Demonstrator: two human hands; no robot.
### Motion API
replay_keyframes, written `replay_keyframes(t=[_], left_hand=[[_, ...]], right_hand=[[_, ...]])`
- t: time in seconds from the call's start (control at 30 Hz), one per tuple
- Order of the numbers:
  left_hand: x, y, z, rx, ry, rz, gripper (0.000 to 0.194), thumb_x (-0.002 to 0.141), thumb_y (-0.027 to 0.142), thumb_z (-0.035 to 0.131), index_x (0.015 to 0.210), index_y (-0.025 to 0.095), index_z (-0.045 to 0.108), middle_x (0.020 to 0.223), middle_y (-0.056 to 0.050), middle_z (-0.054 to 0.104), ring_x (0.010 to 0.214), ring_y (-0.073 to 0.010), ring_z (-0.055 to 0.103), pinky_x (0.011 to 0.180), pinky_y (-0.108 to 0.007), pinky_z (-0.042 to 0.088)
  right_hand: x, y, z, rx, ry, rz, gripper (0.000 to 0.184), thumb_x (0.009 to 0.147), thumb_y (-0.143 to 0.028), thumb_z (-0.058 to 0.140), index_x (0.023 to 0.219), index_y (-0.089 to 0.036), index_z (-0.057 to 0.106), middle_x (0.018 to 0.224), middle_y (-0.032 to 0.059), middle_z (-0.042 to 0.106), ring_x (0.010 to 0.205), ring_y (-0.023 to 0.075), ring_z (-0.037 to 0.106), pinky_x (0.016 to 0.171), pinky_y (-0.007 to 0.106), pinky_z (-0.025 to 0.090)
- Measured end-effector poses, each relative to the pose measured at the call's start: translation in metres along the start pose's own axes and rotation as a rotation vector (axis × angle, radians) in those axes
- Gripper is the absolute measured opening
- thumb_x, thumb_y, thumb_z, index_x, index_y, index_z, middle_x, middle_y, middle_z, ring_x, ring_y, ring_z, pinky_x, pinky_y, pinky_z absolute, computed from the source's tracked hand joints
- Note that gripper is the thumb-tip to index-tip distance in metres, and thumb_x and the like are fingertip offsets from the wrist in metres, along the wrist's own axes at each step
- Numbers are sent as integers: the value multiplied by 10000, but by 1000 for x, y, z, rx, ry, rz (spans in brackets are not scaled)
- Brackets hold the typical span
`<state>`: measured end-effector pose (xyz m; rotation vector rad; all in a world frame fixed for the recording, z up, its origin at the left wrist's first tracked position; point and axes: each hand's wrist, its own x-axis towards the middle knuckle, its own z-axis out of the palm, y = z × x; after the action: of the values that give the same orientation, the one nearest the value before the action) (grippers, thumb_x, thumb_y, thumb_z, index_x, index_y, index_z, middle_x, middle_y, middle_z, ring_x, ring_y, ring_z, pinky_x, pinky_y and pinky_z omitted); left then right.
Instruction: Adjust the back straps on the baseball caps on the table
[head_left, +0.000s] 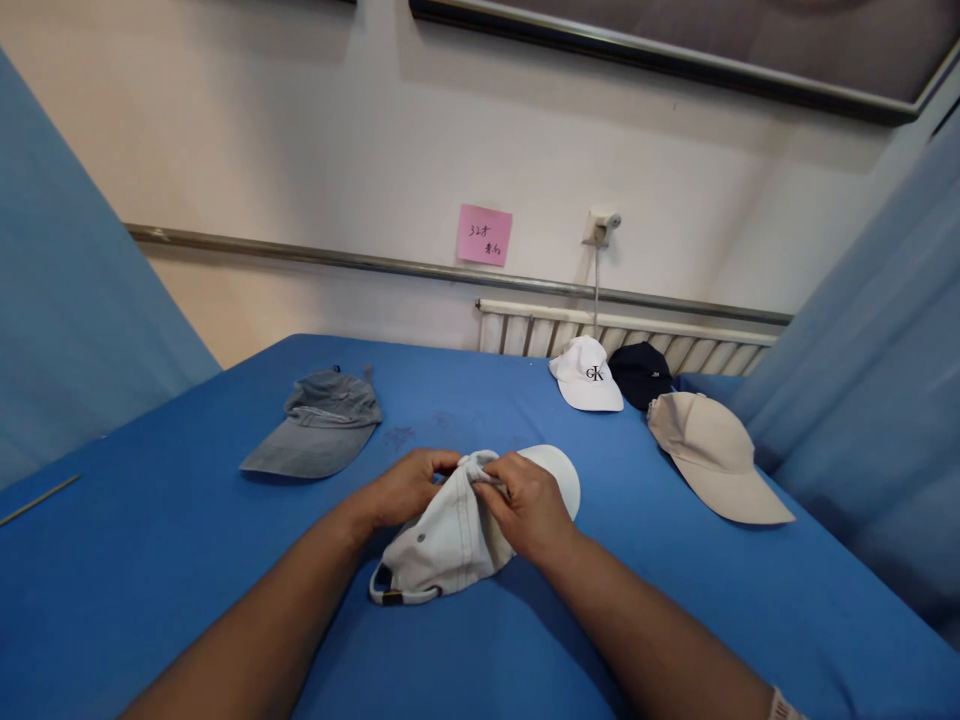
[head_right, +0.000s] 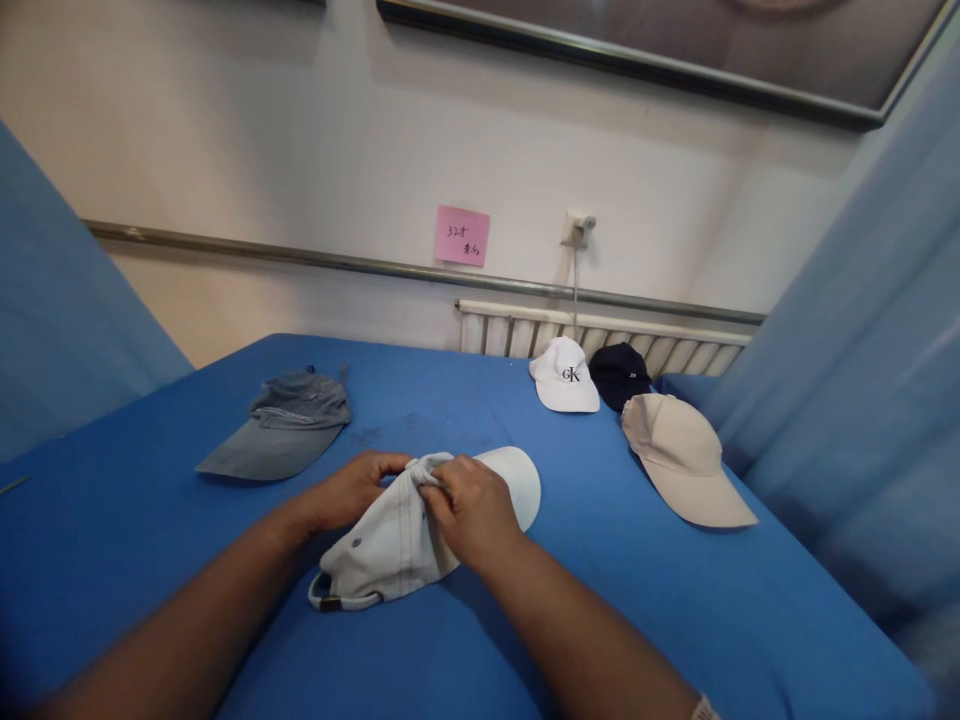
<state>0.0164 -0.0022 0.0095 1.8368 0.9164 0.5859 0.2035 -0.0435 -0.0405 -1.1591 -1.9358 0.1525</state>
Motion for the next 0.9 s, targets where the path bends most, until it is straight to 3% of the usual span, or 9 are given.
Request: replay_keyframes(t=[0.13, 0.27, 0.5, 0.57, 0.7, 0.77, 0.9], left_hand=[[2, -1, 10, -12, 34, 24, 179, 695, 320, 686, 822, 221, 765, 815, -13, 754, 715, -207, 660, 674, -284, 524], [3, -5, 3, 114, 119, 27, 174, 677, 332, 669, 784, 212, 738, 798, -15, 739, 730, -219, 644, 669, -296, 519], [-2, -3, -21, 390, 549, 132, 159, 765, 358, 599, 794, 216, 664, 781, -12, 698, 737, -195, 626, 704, -285, 484], [-3, -1, -20, 426, 566, 150, 160, 787, 357, 587, 812, 216, 658, 813, -15, 704, 771, -198, 637, 737, -290, 483], [-2, -3, -16, 467, 490, 175, 157, 812, 353, 572, 835, 225, 660, 851, -24, 711, 812, -206, 645, 795, -310, 484], [-1, -5, -15, 455, 480, 181, 161, 820, 354, 567, 844, 225, 660, 853, -24, 711, 808, -205, 647, 794, -313, 488], [2, -10, -17, 424, 556, 191, 169, 824, 357, 578, 849, 215, 665, 840, -23, 712, 791, -197, 648, 799, -310, 493]], right_hand=[[1, -1, 6, 58, 55, 36, 104, 907, -233, 557, 864, -207, 648, 785, 27, 649, 732, 168, 603, 688, 273, 443], [-1, 3, 3, 88, 97, -9, 104, 909, -221, 545, 864, -205, 638, 787, 28, 642, 737, 164, 604, 688, 270, 453], [-4, 7, -13, 162, 188, -27, 120, 913, -298, 581, 839, -212, 619, 749, 19, 626, 652, 141, 580, 635, 259, 464], [-5, 7, -17, 196, 221, -35, 133, 919, -301, 564, 839, -210, 617, 728, 15, 621, 620, 134, 569, 610, 254, 454], [-6, 8, -27, 202, 314, -5, 181, 941, -301, 497, 829, -208, 603, 688, 6, 594, 618, 137, 556, 624, 263, 446], [-5, 9, -32, 223, 263, 39, 156, 922, -321, 526, 859, -205, 608, 669, -9, 578, 587, 128, 538, 598, 254, 439], [-3, 10, -34, 177, -29, 28, 126, 829, -315, 645, 822, -201, 593, 643, -33, 552, 548, 112, 496, 554, 236, 392]])
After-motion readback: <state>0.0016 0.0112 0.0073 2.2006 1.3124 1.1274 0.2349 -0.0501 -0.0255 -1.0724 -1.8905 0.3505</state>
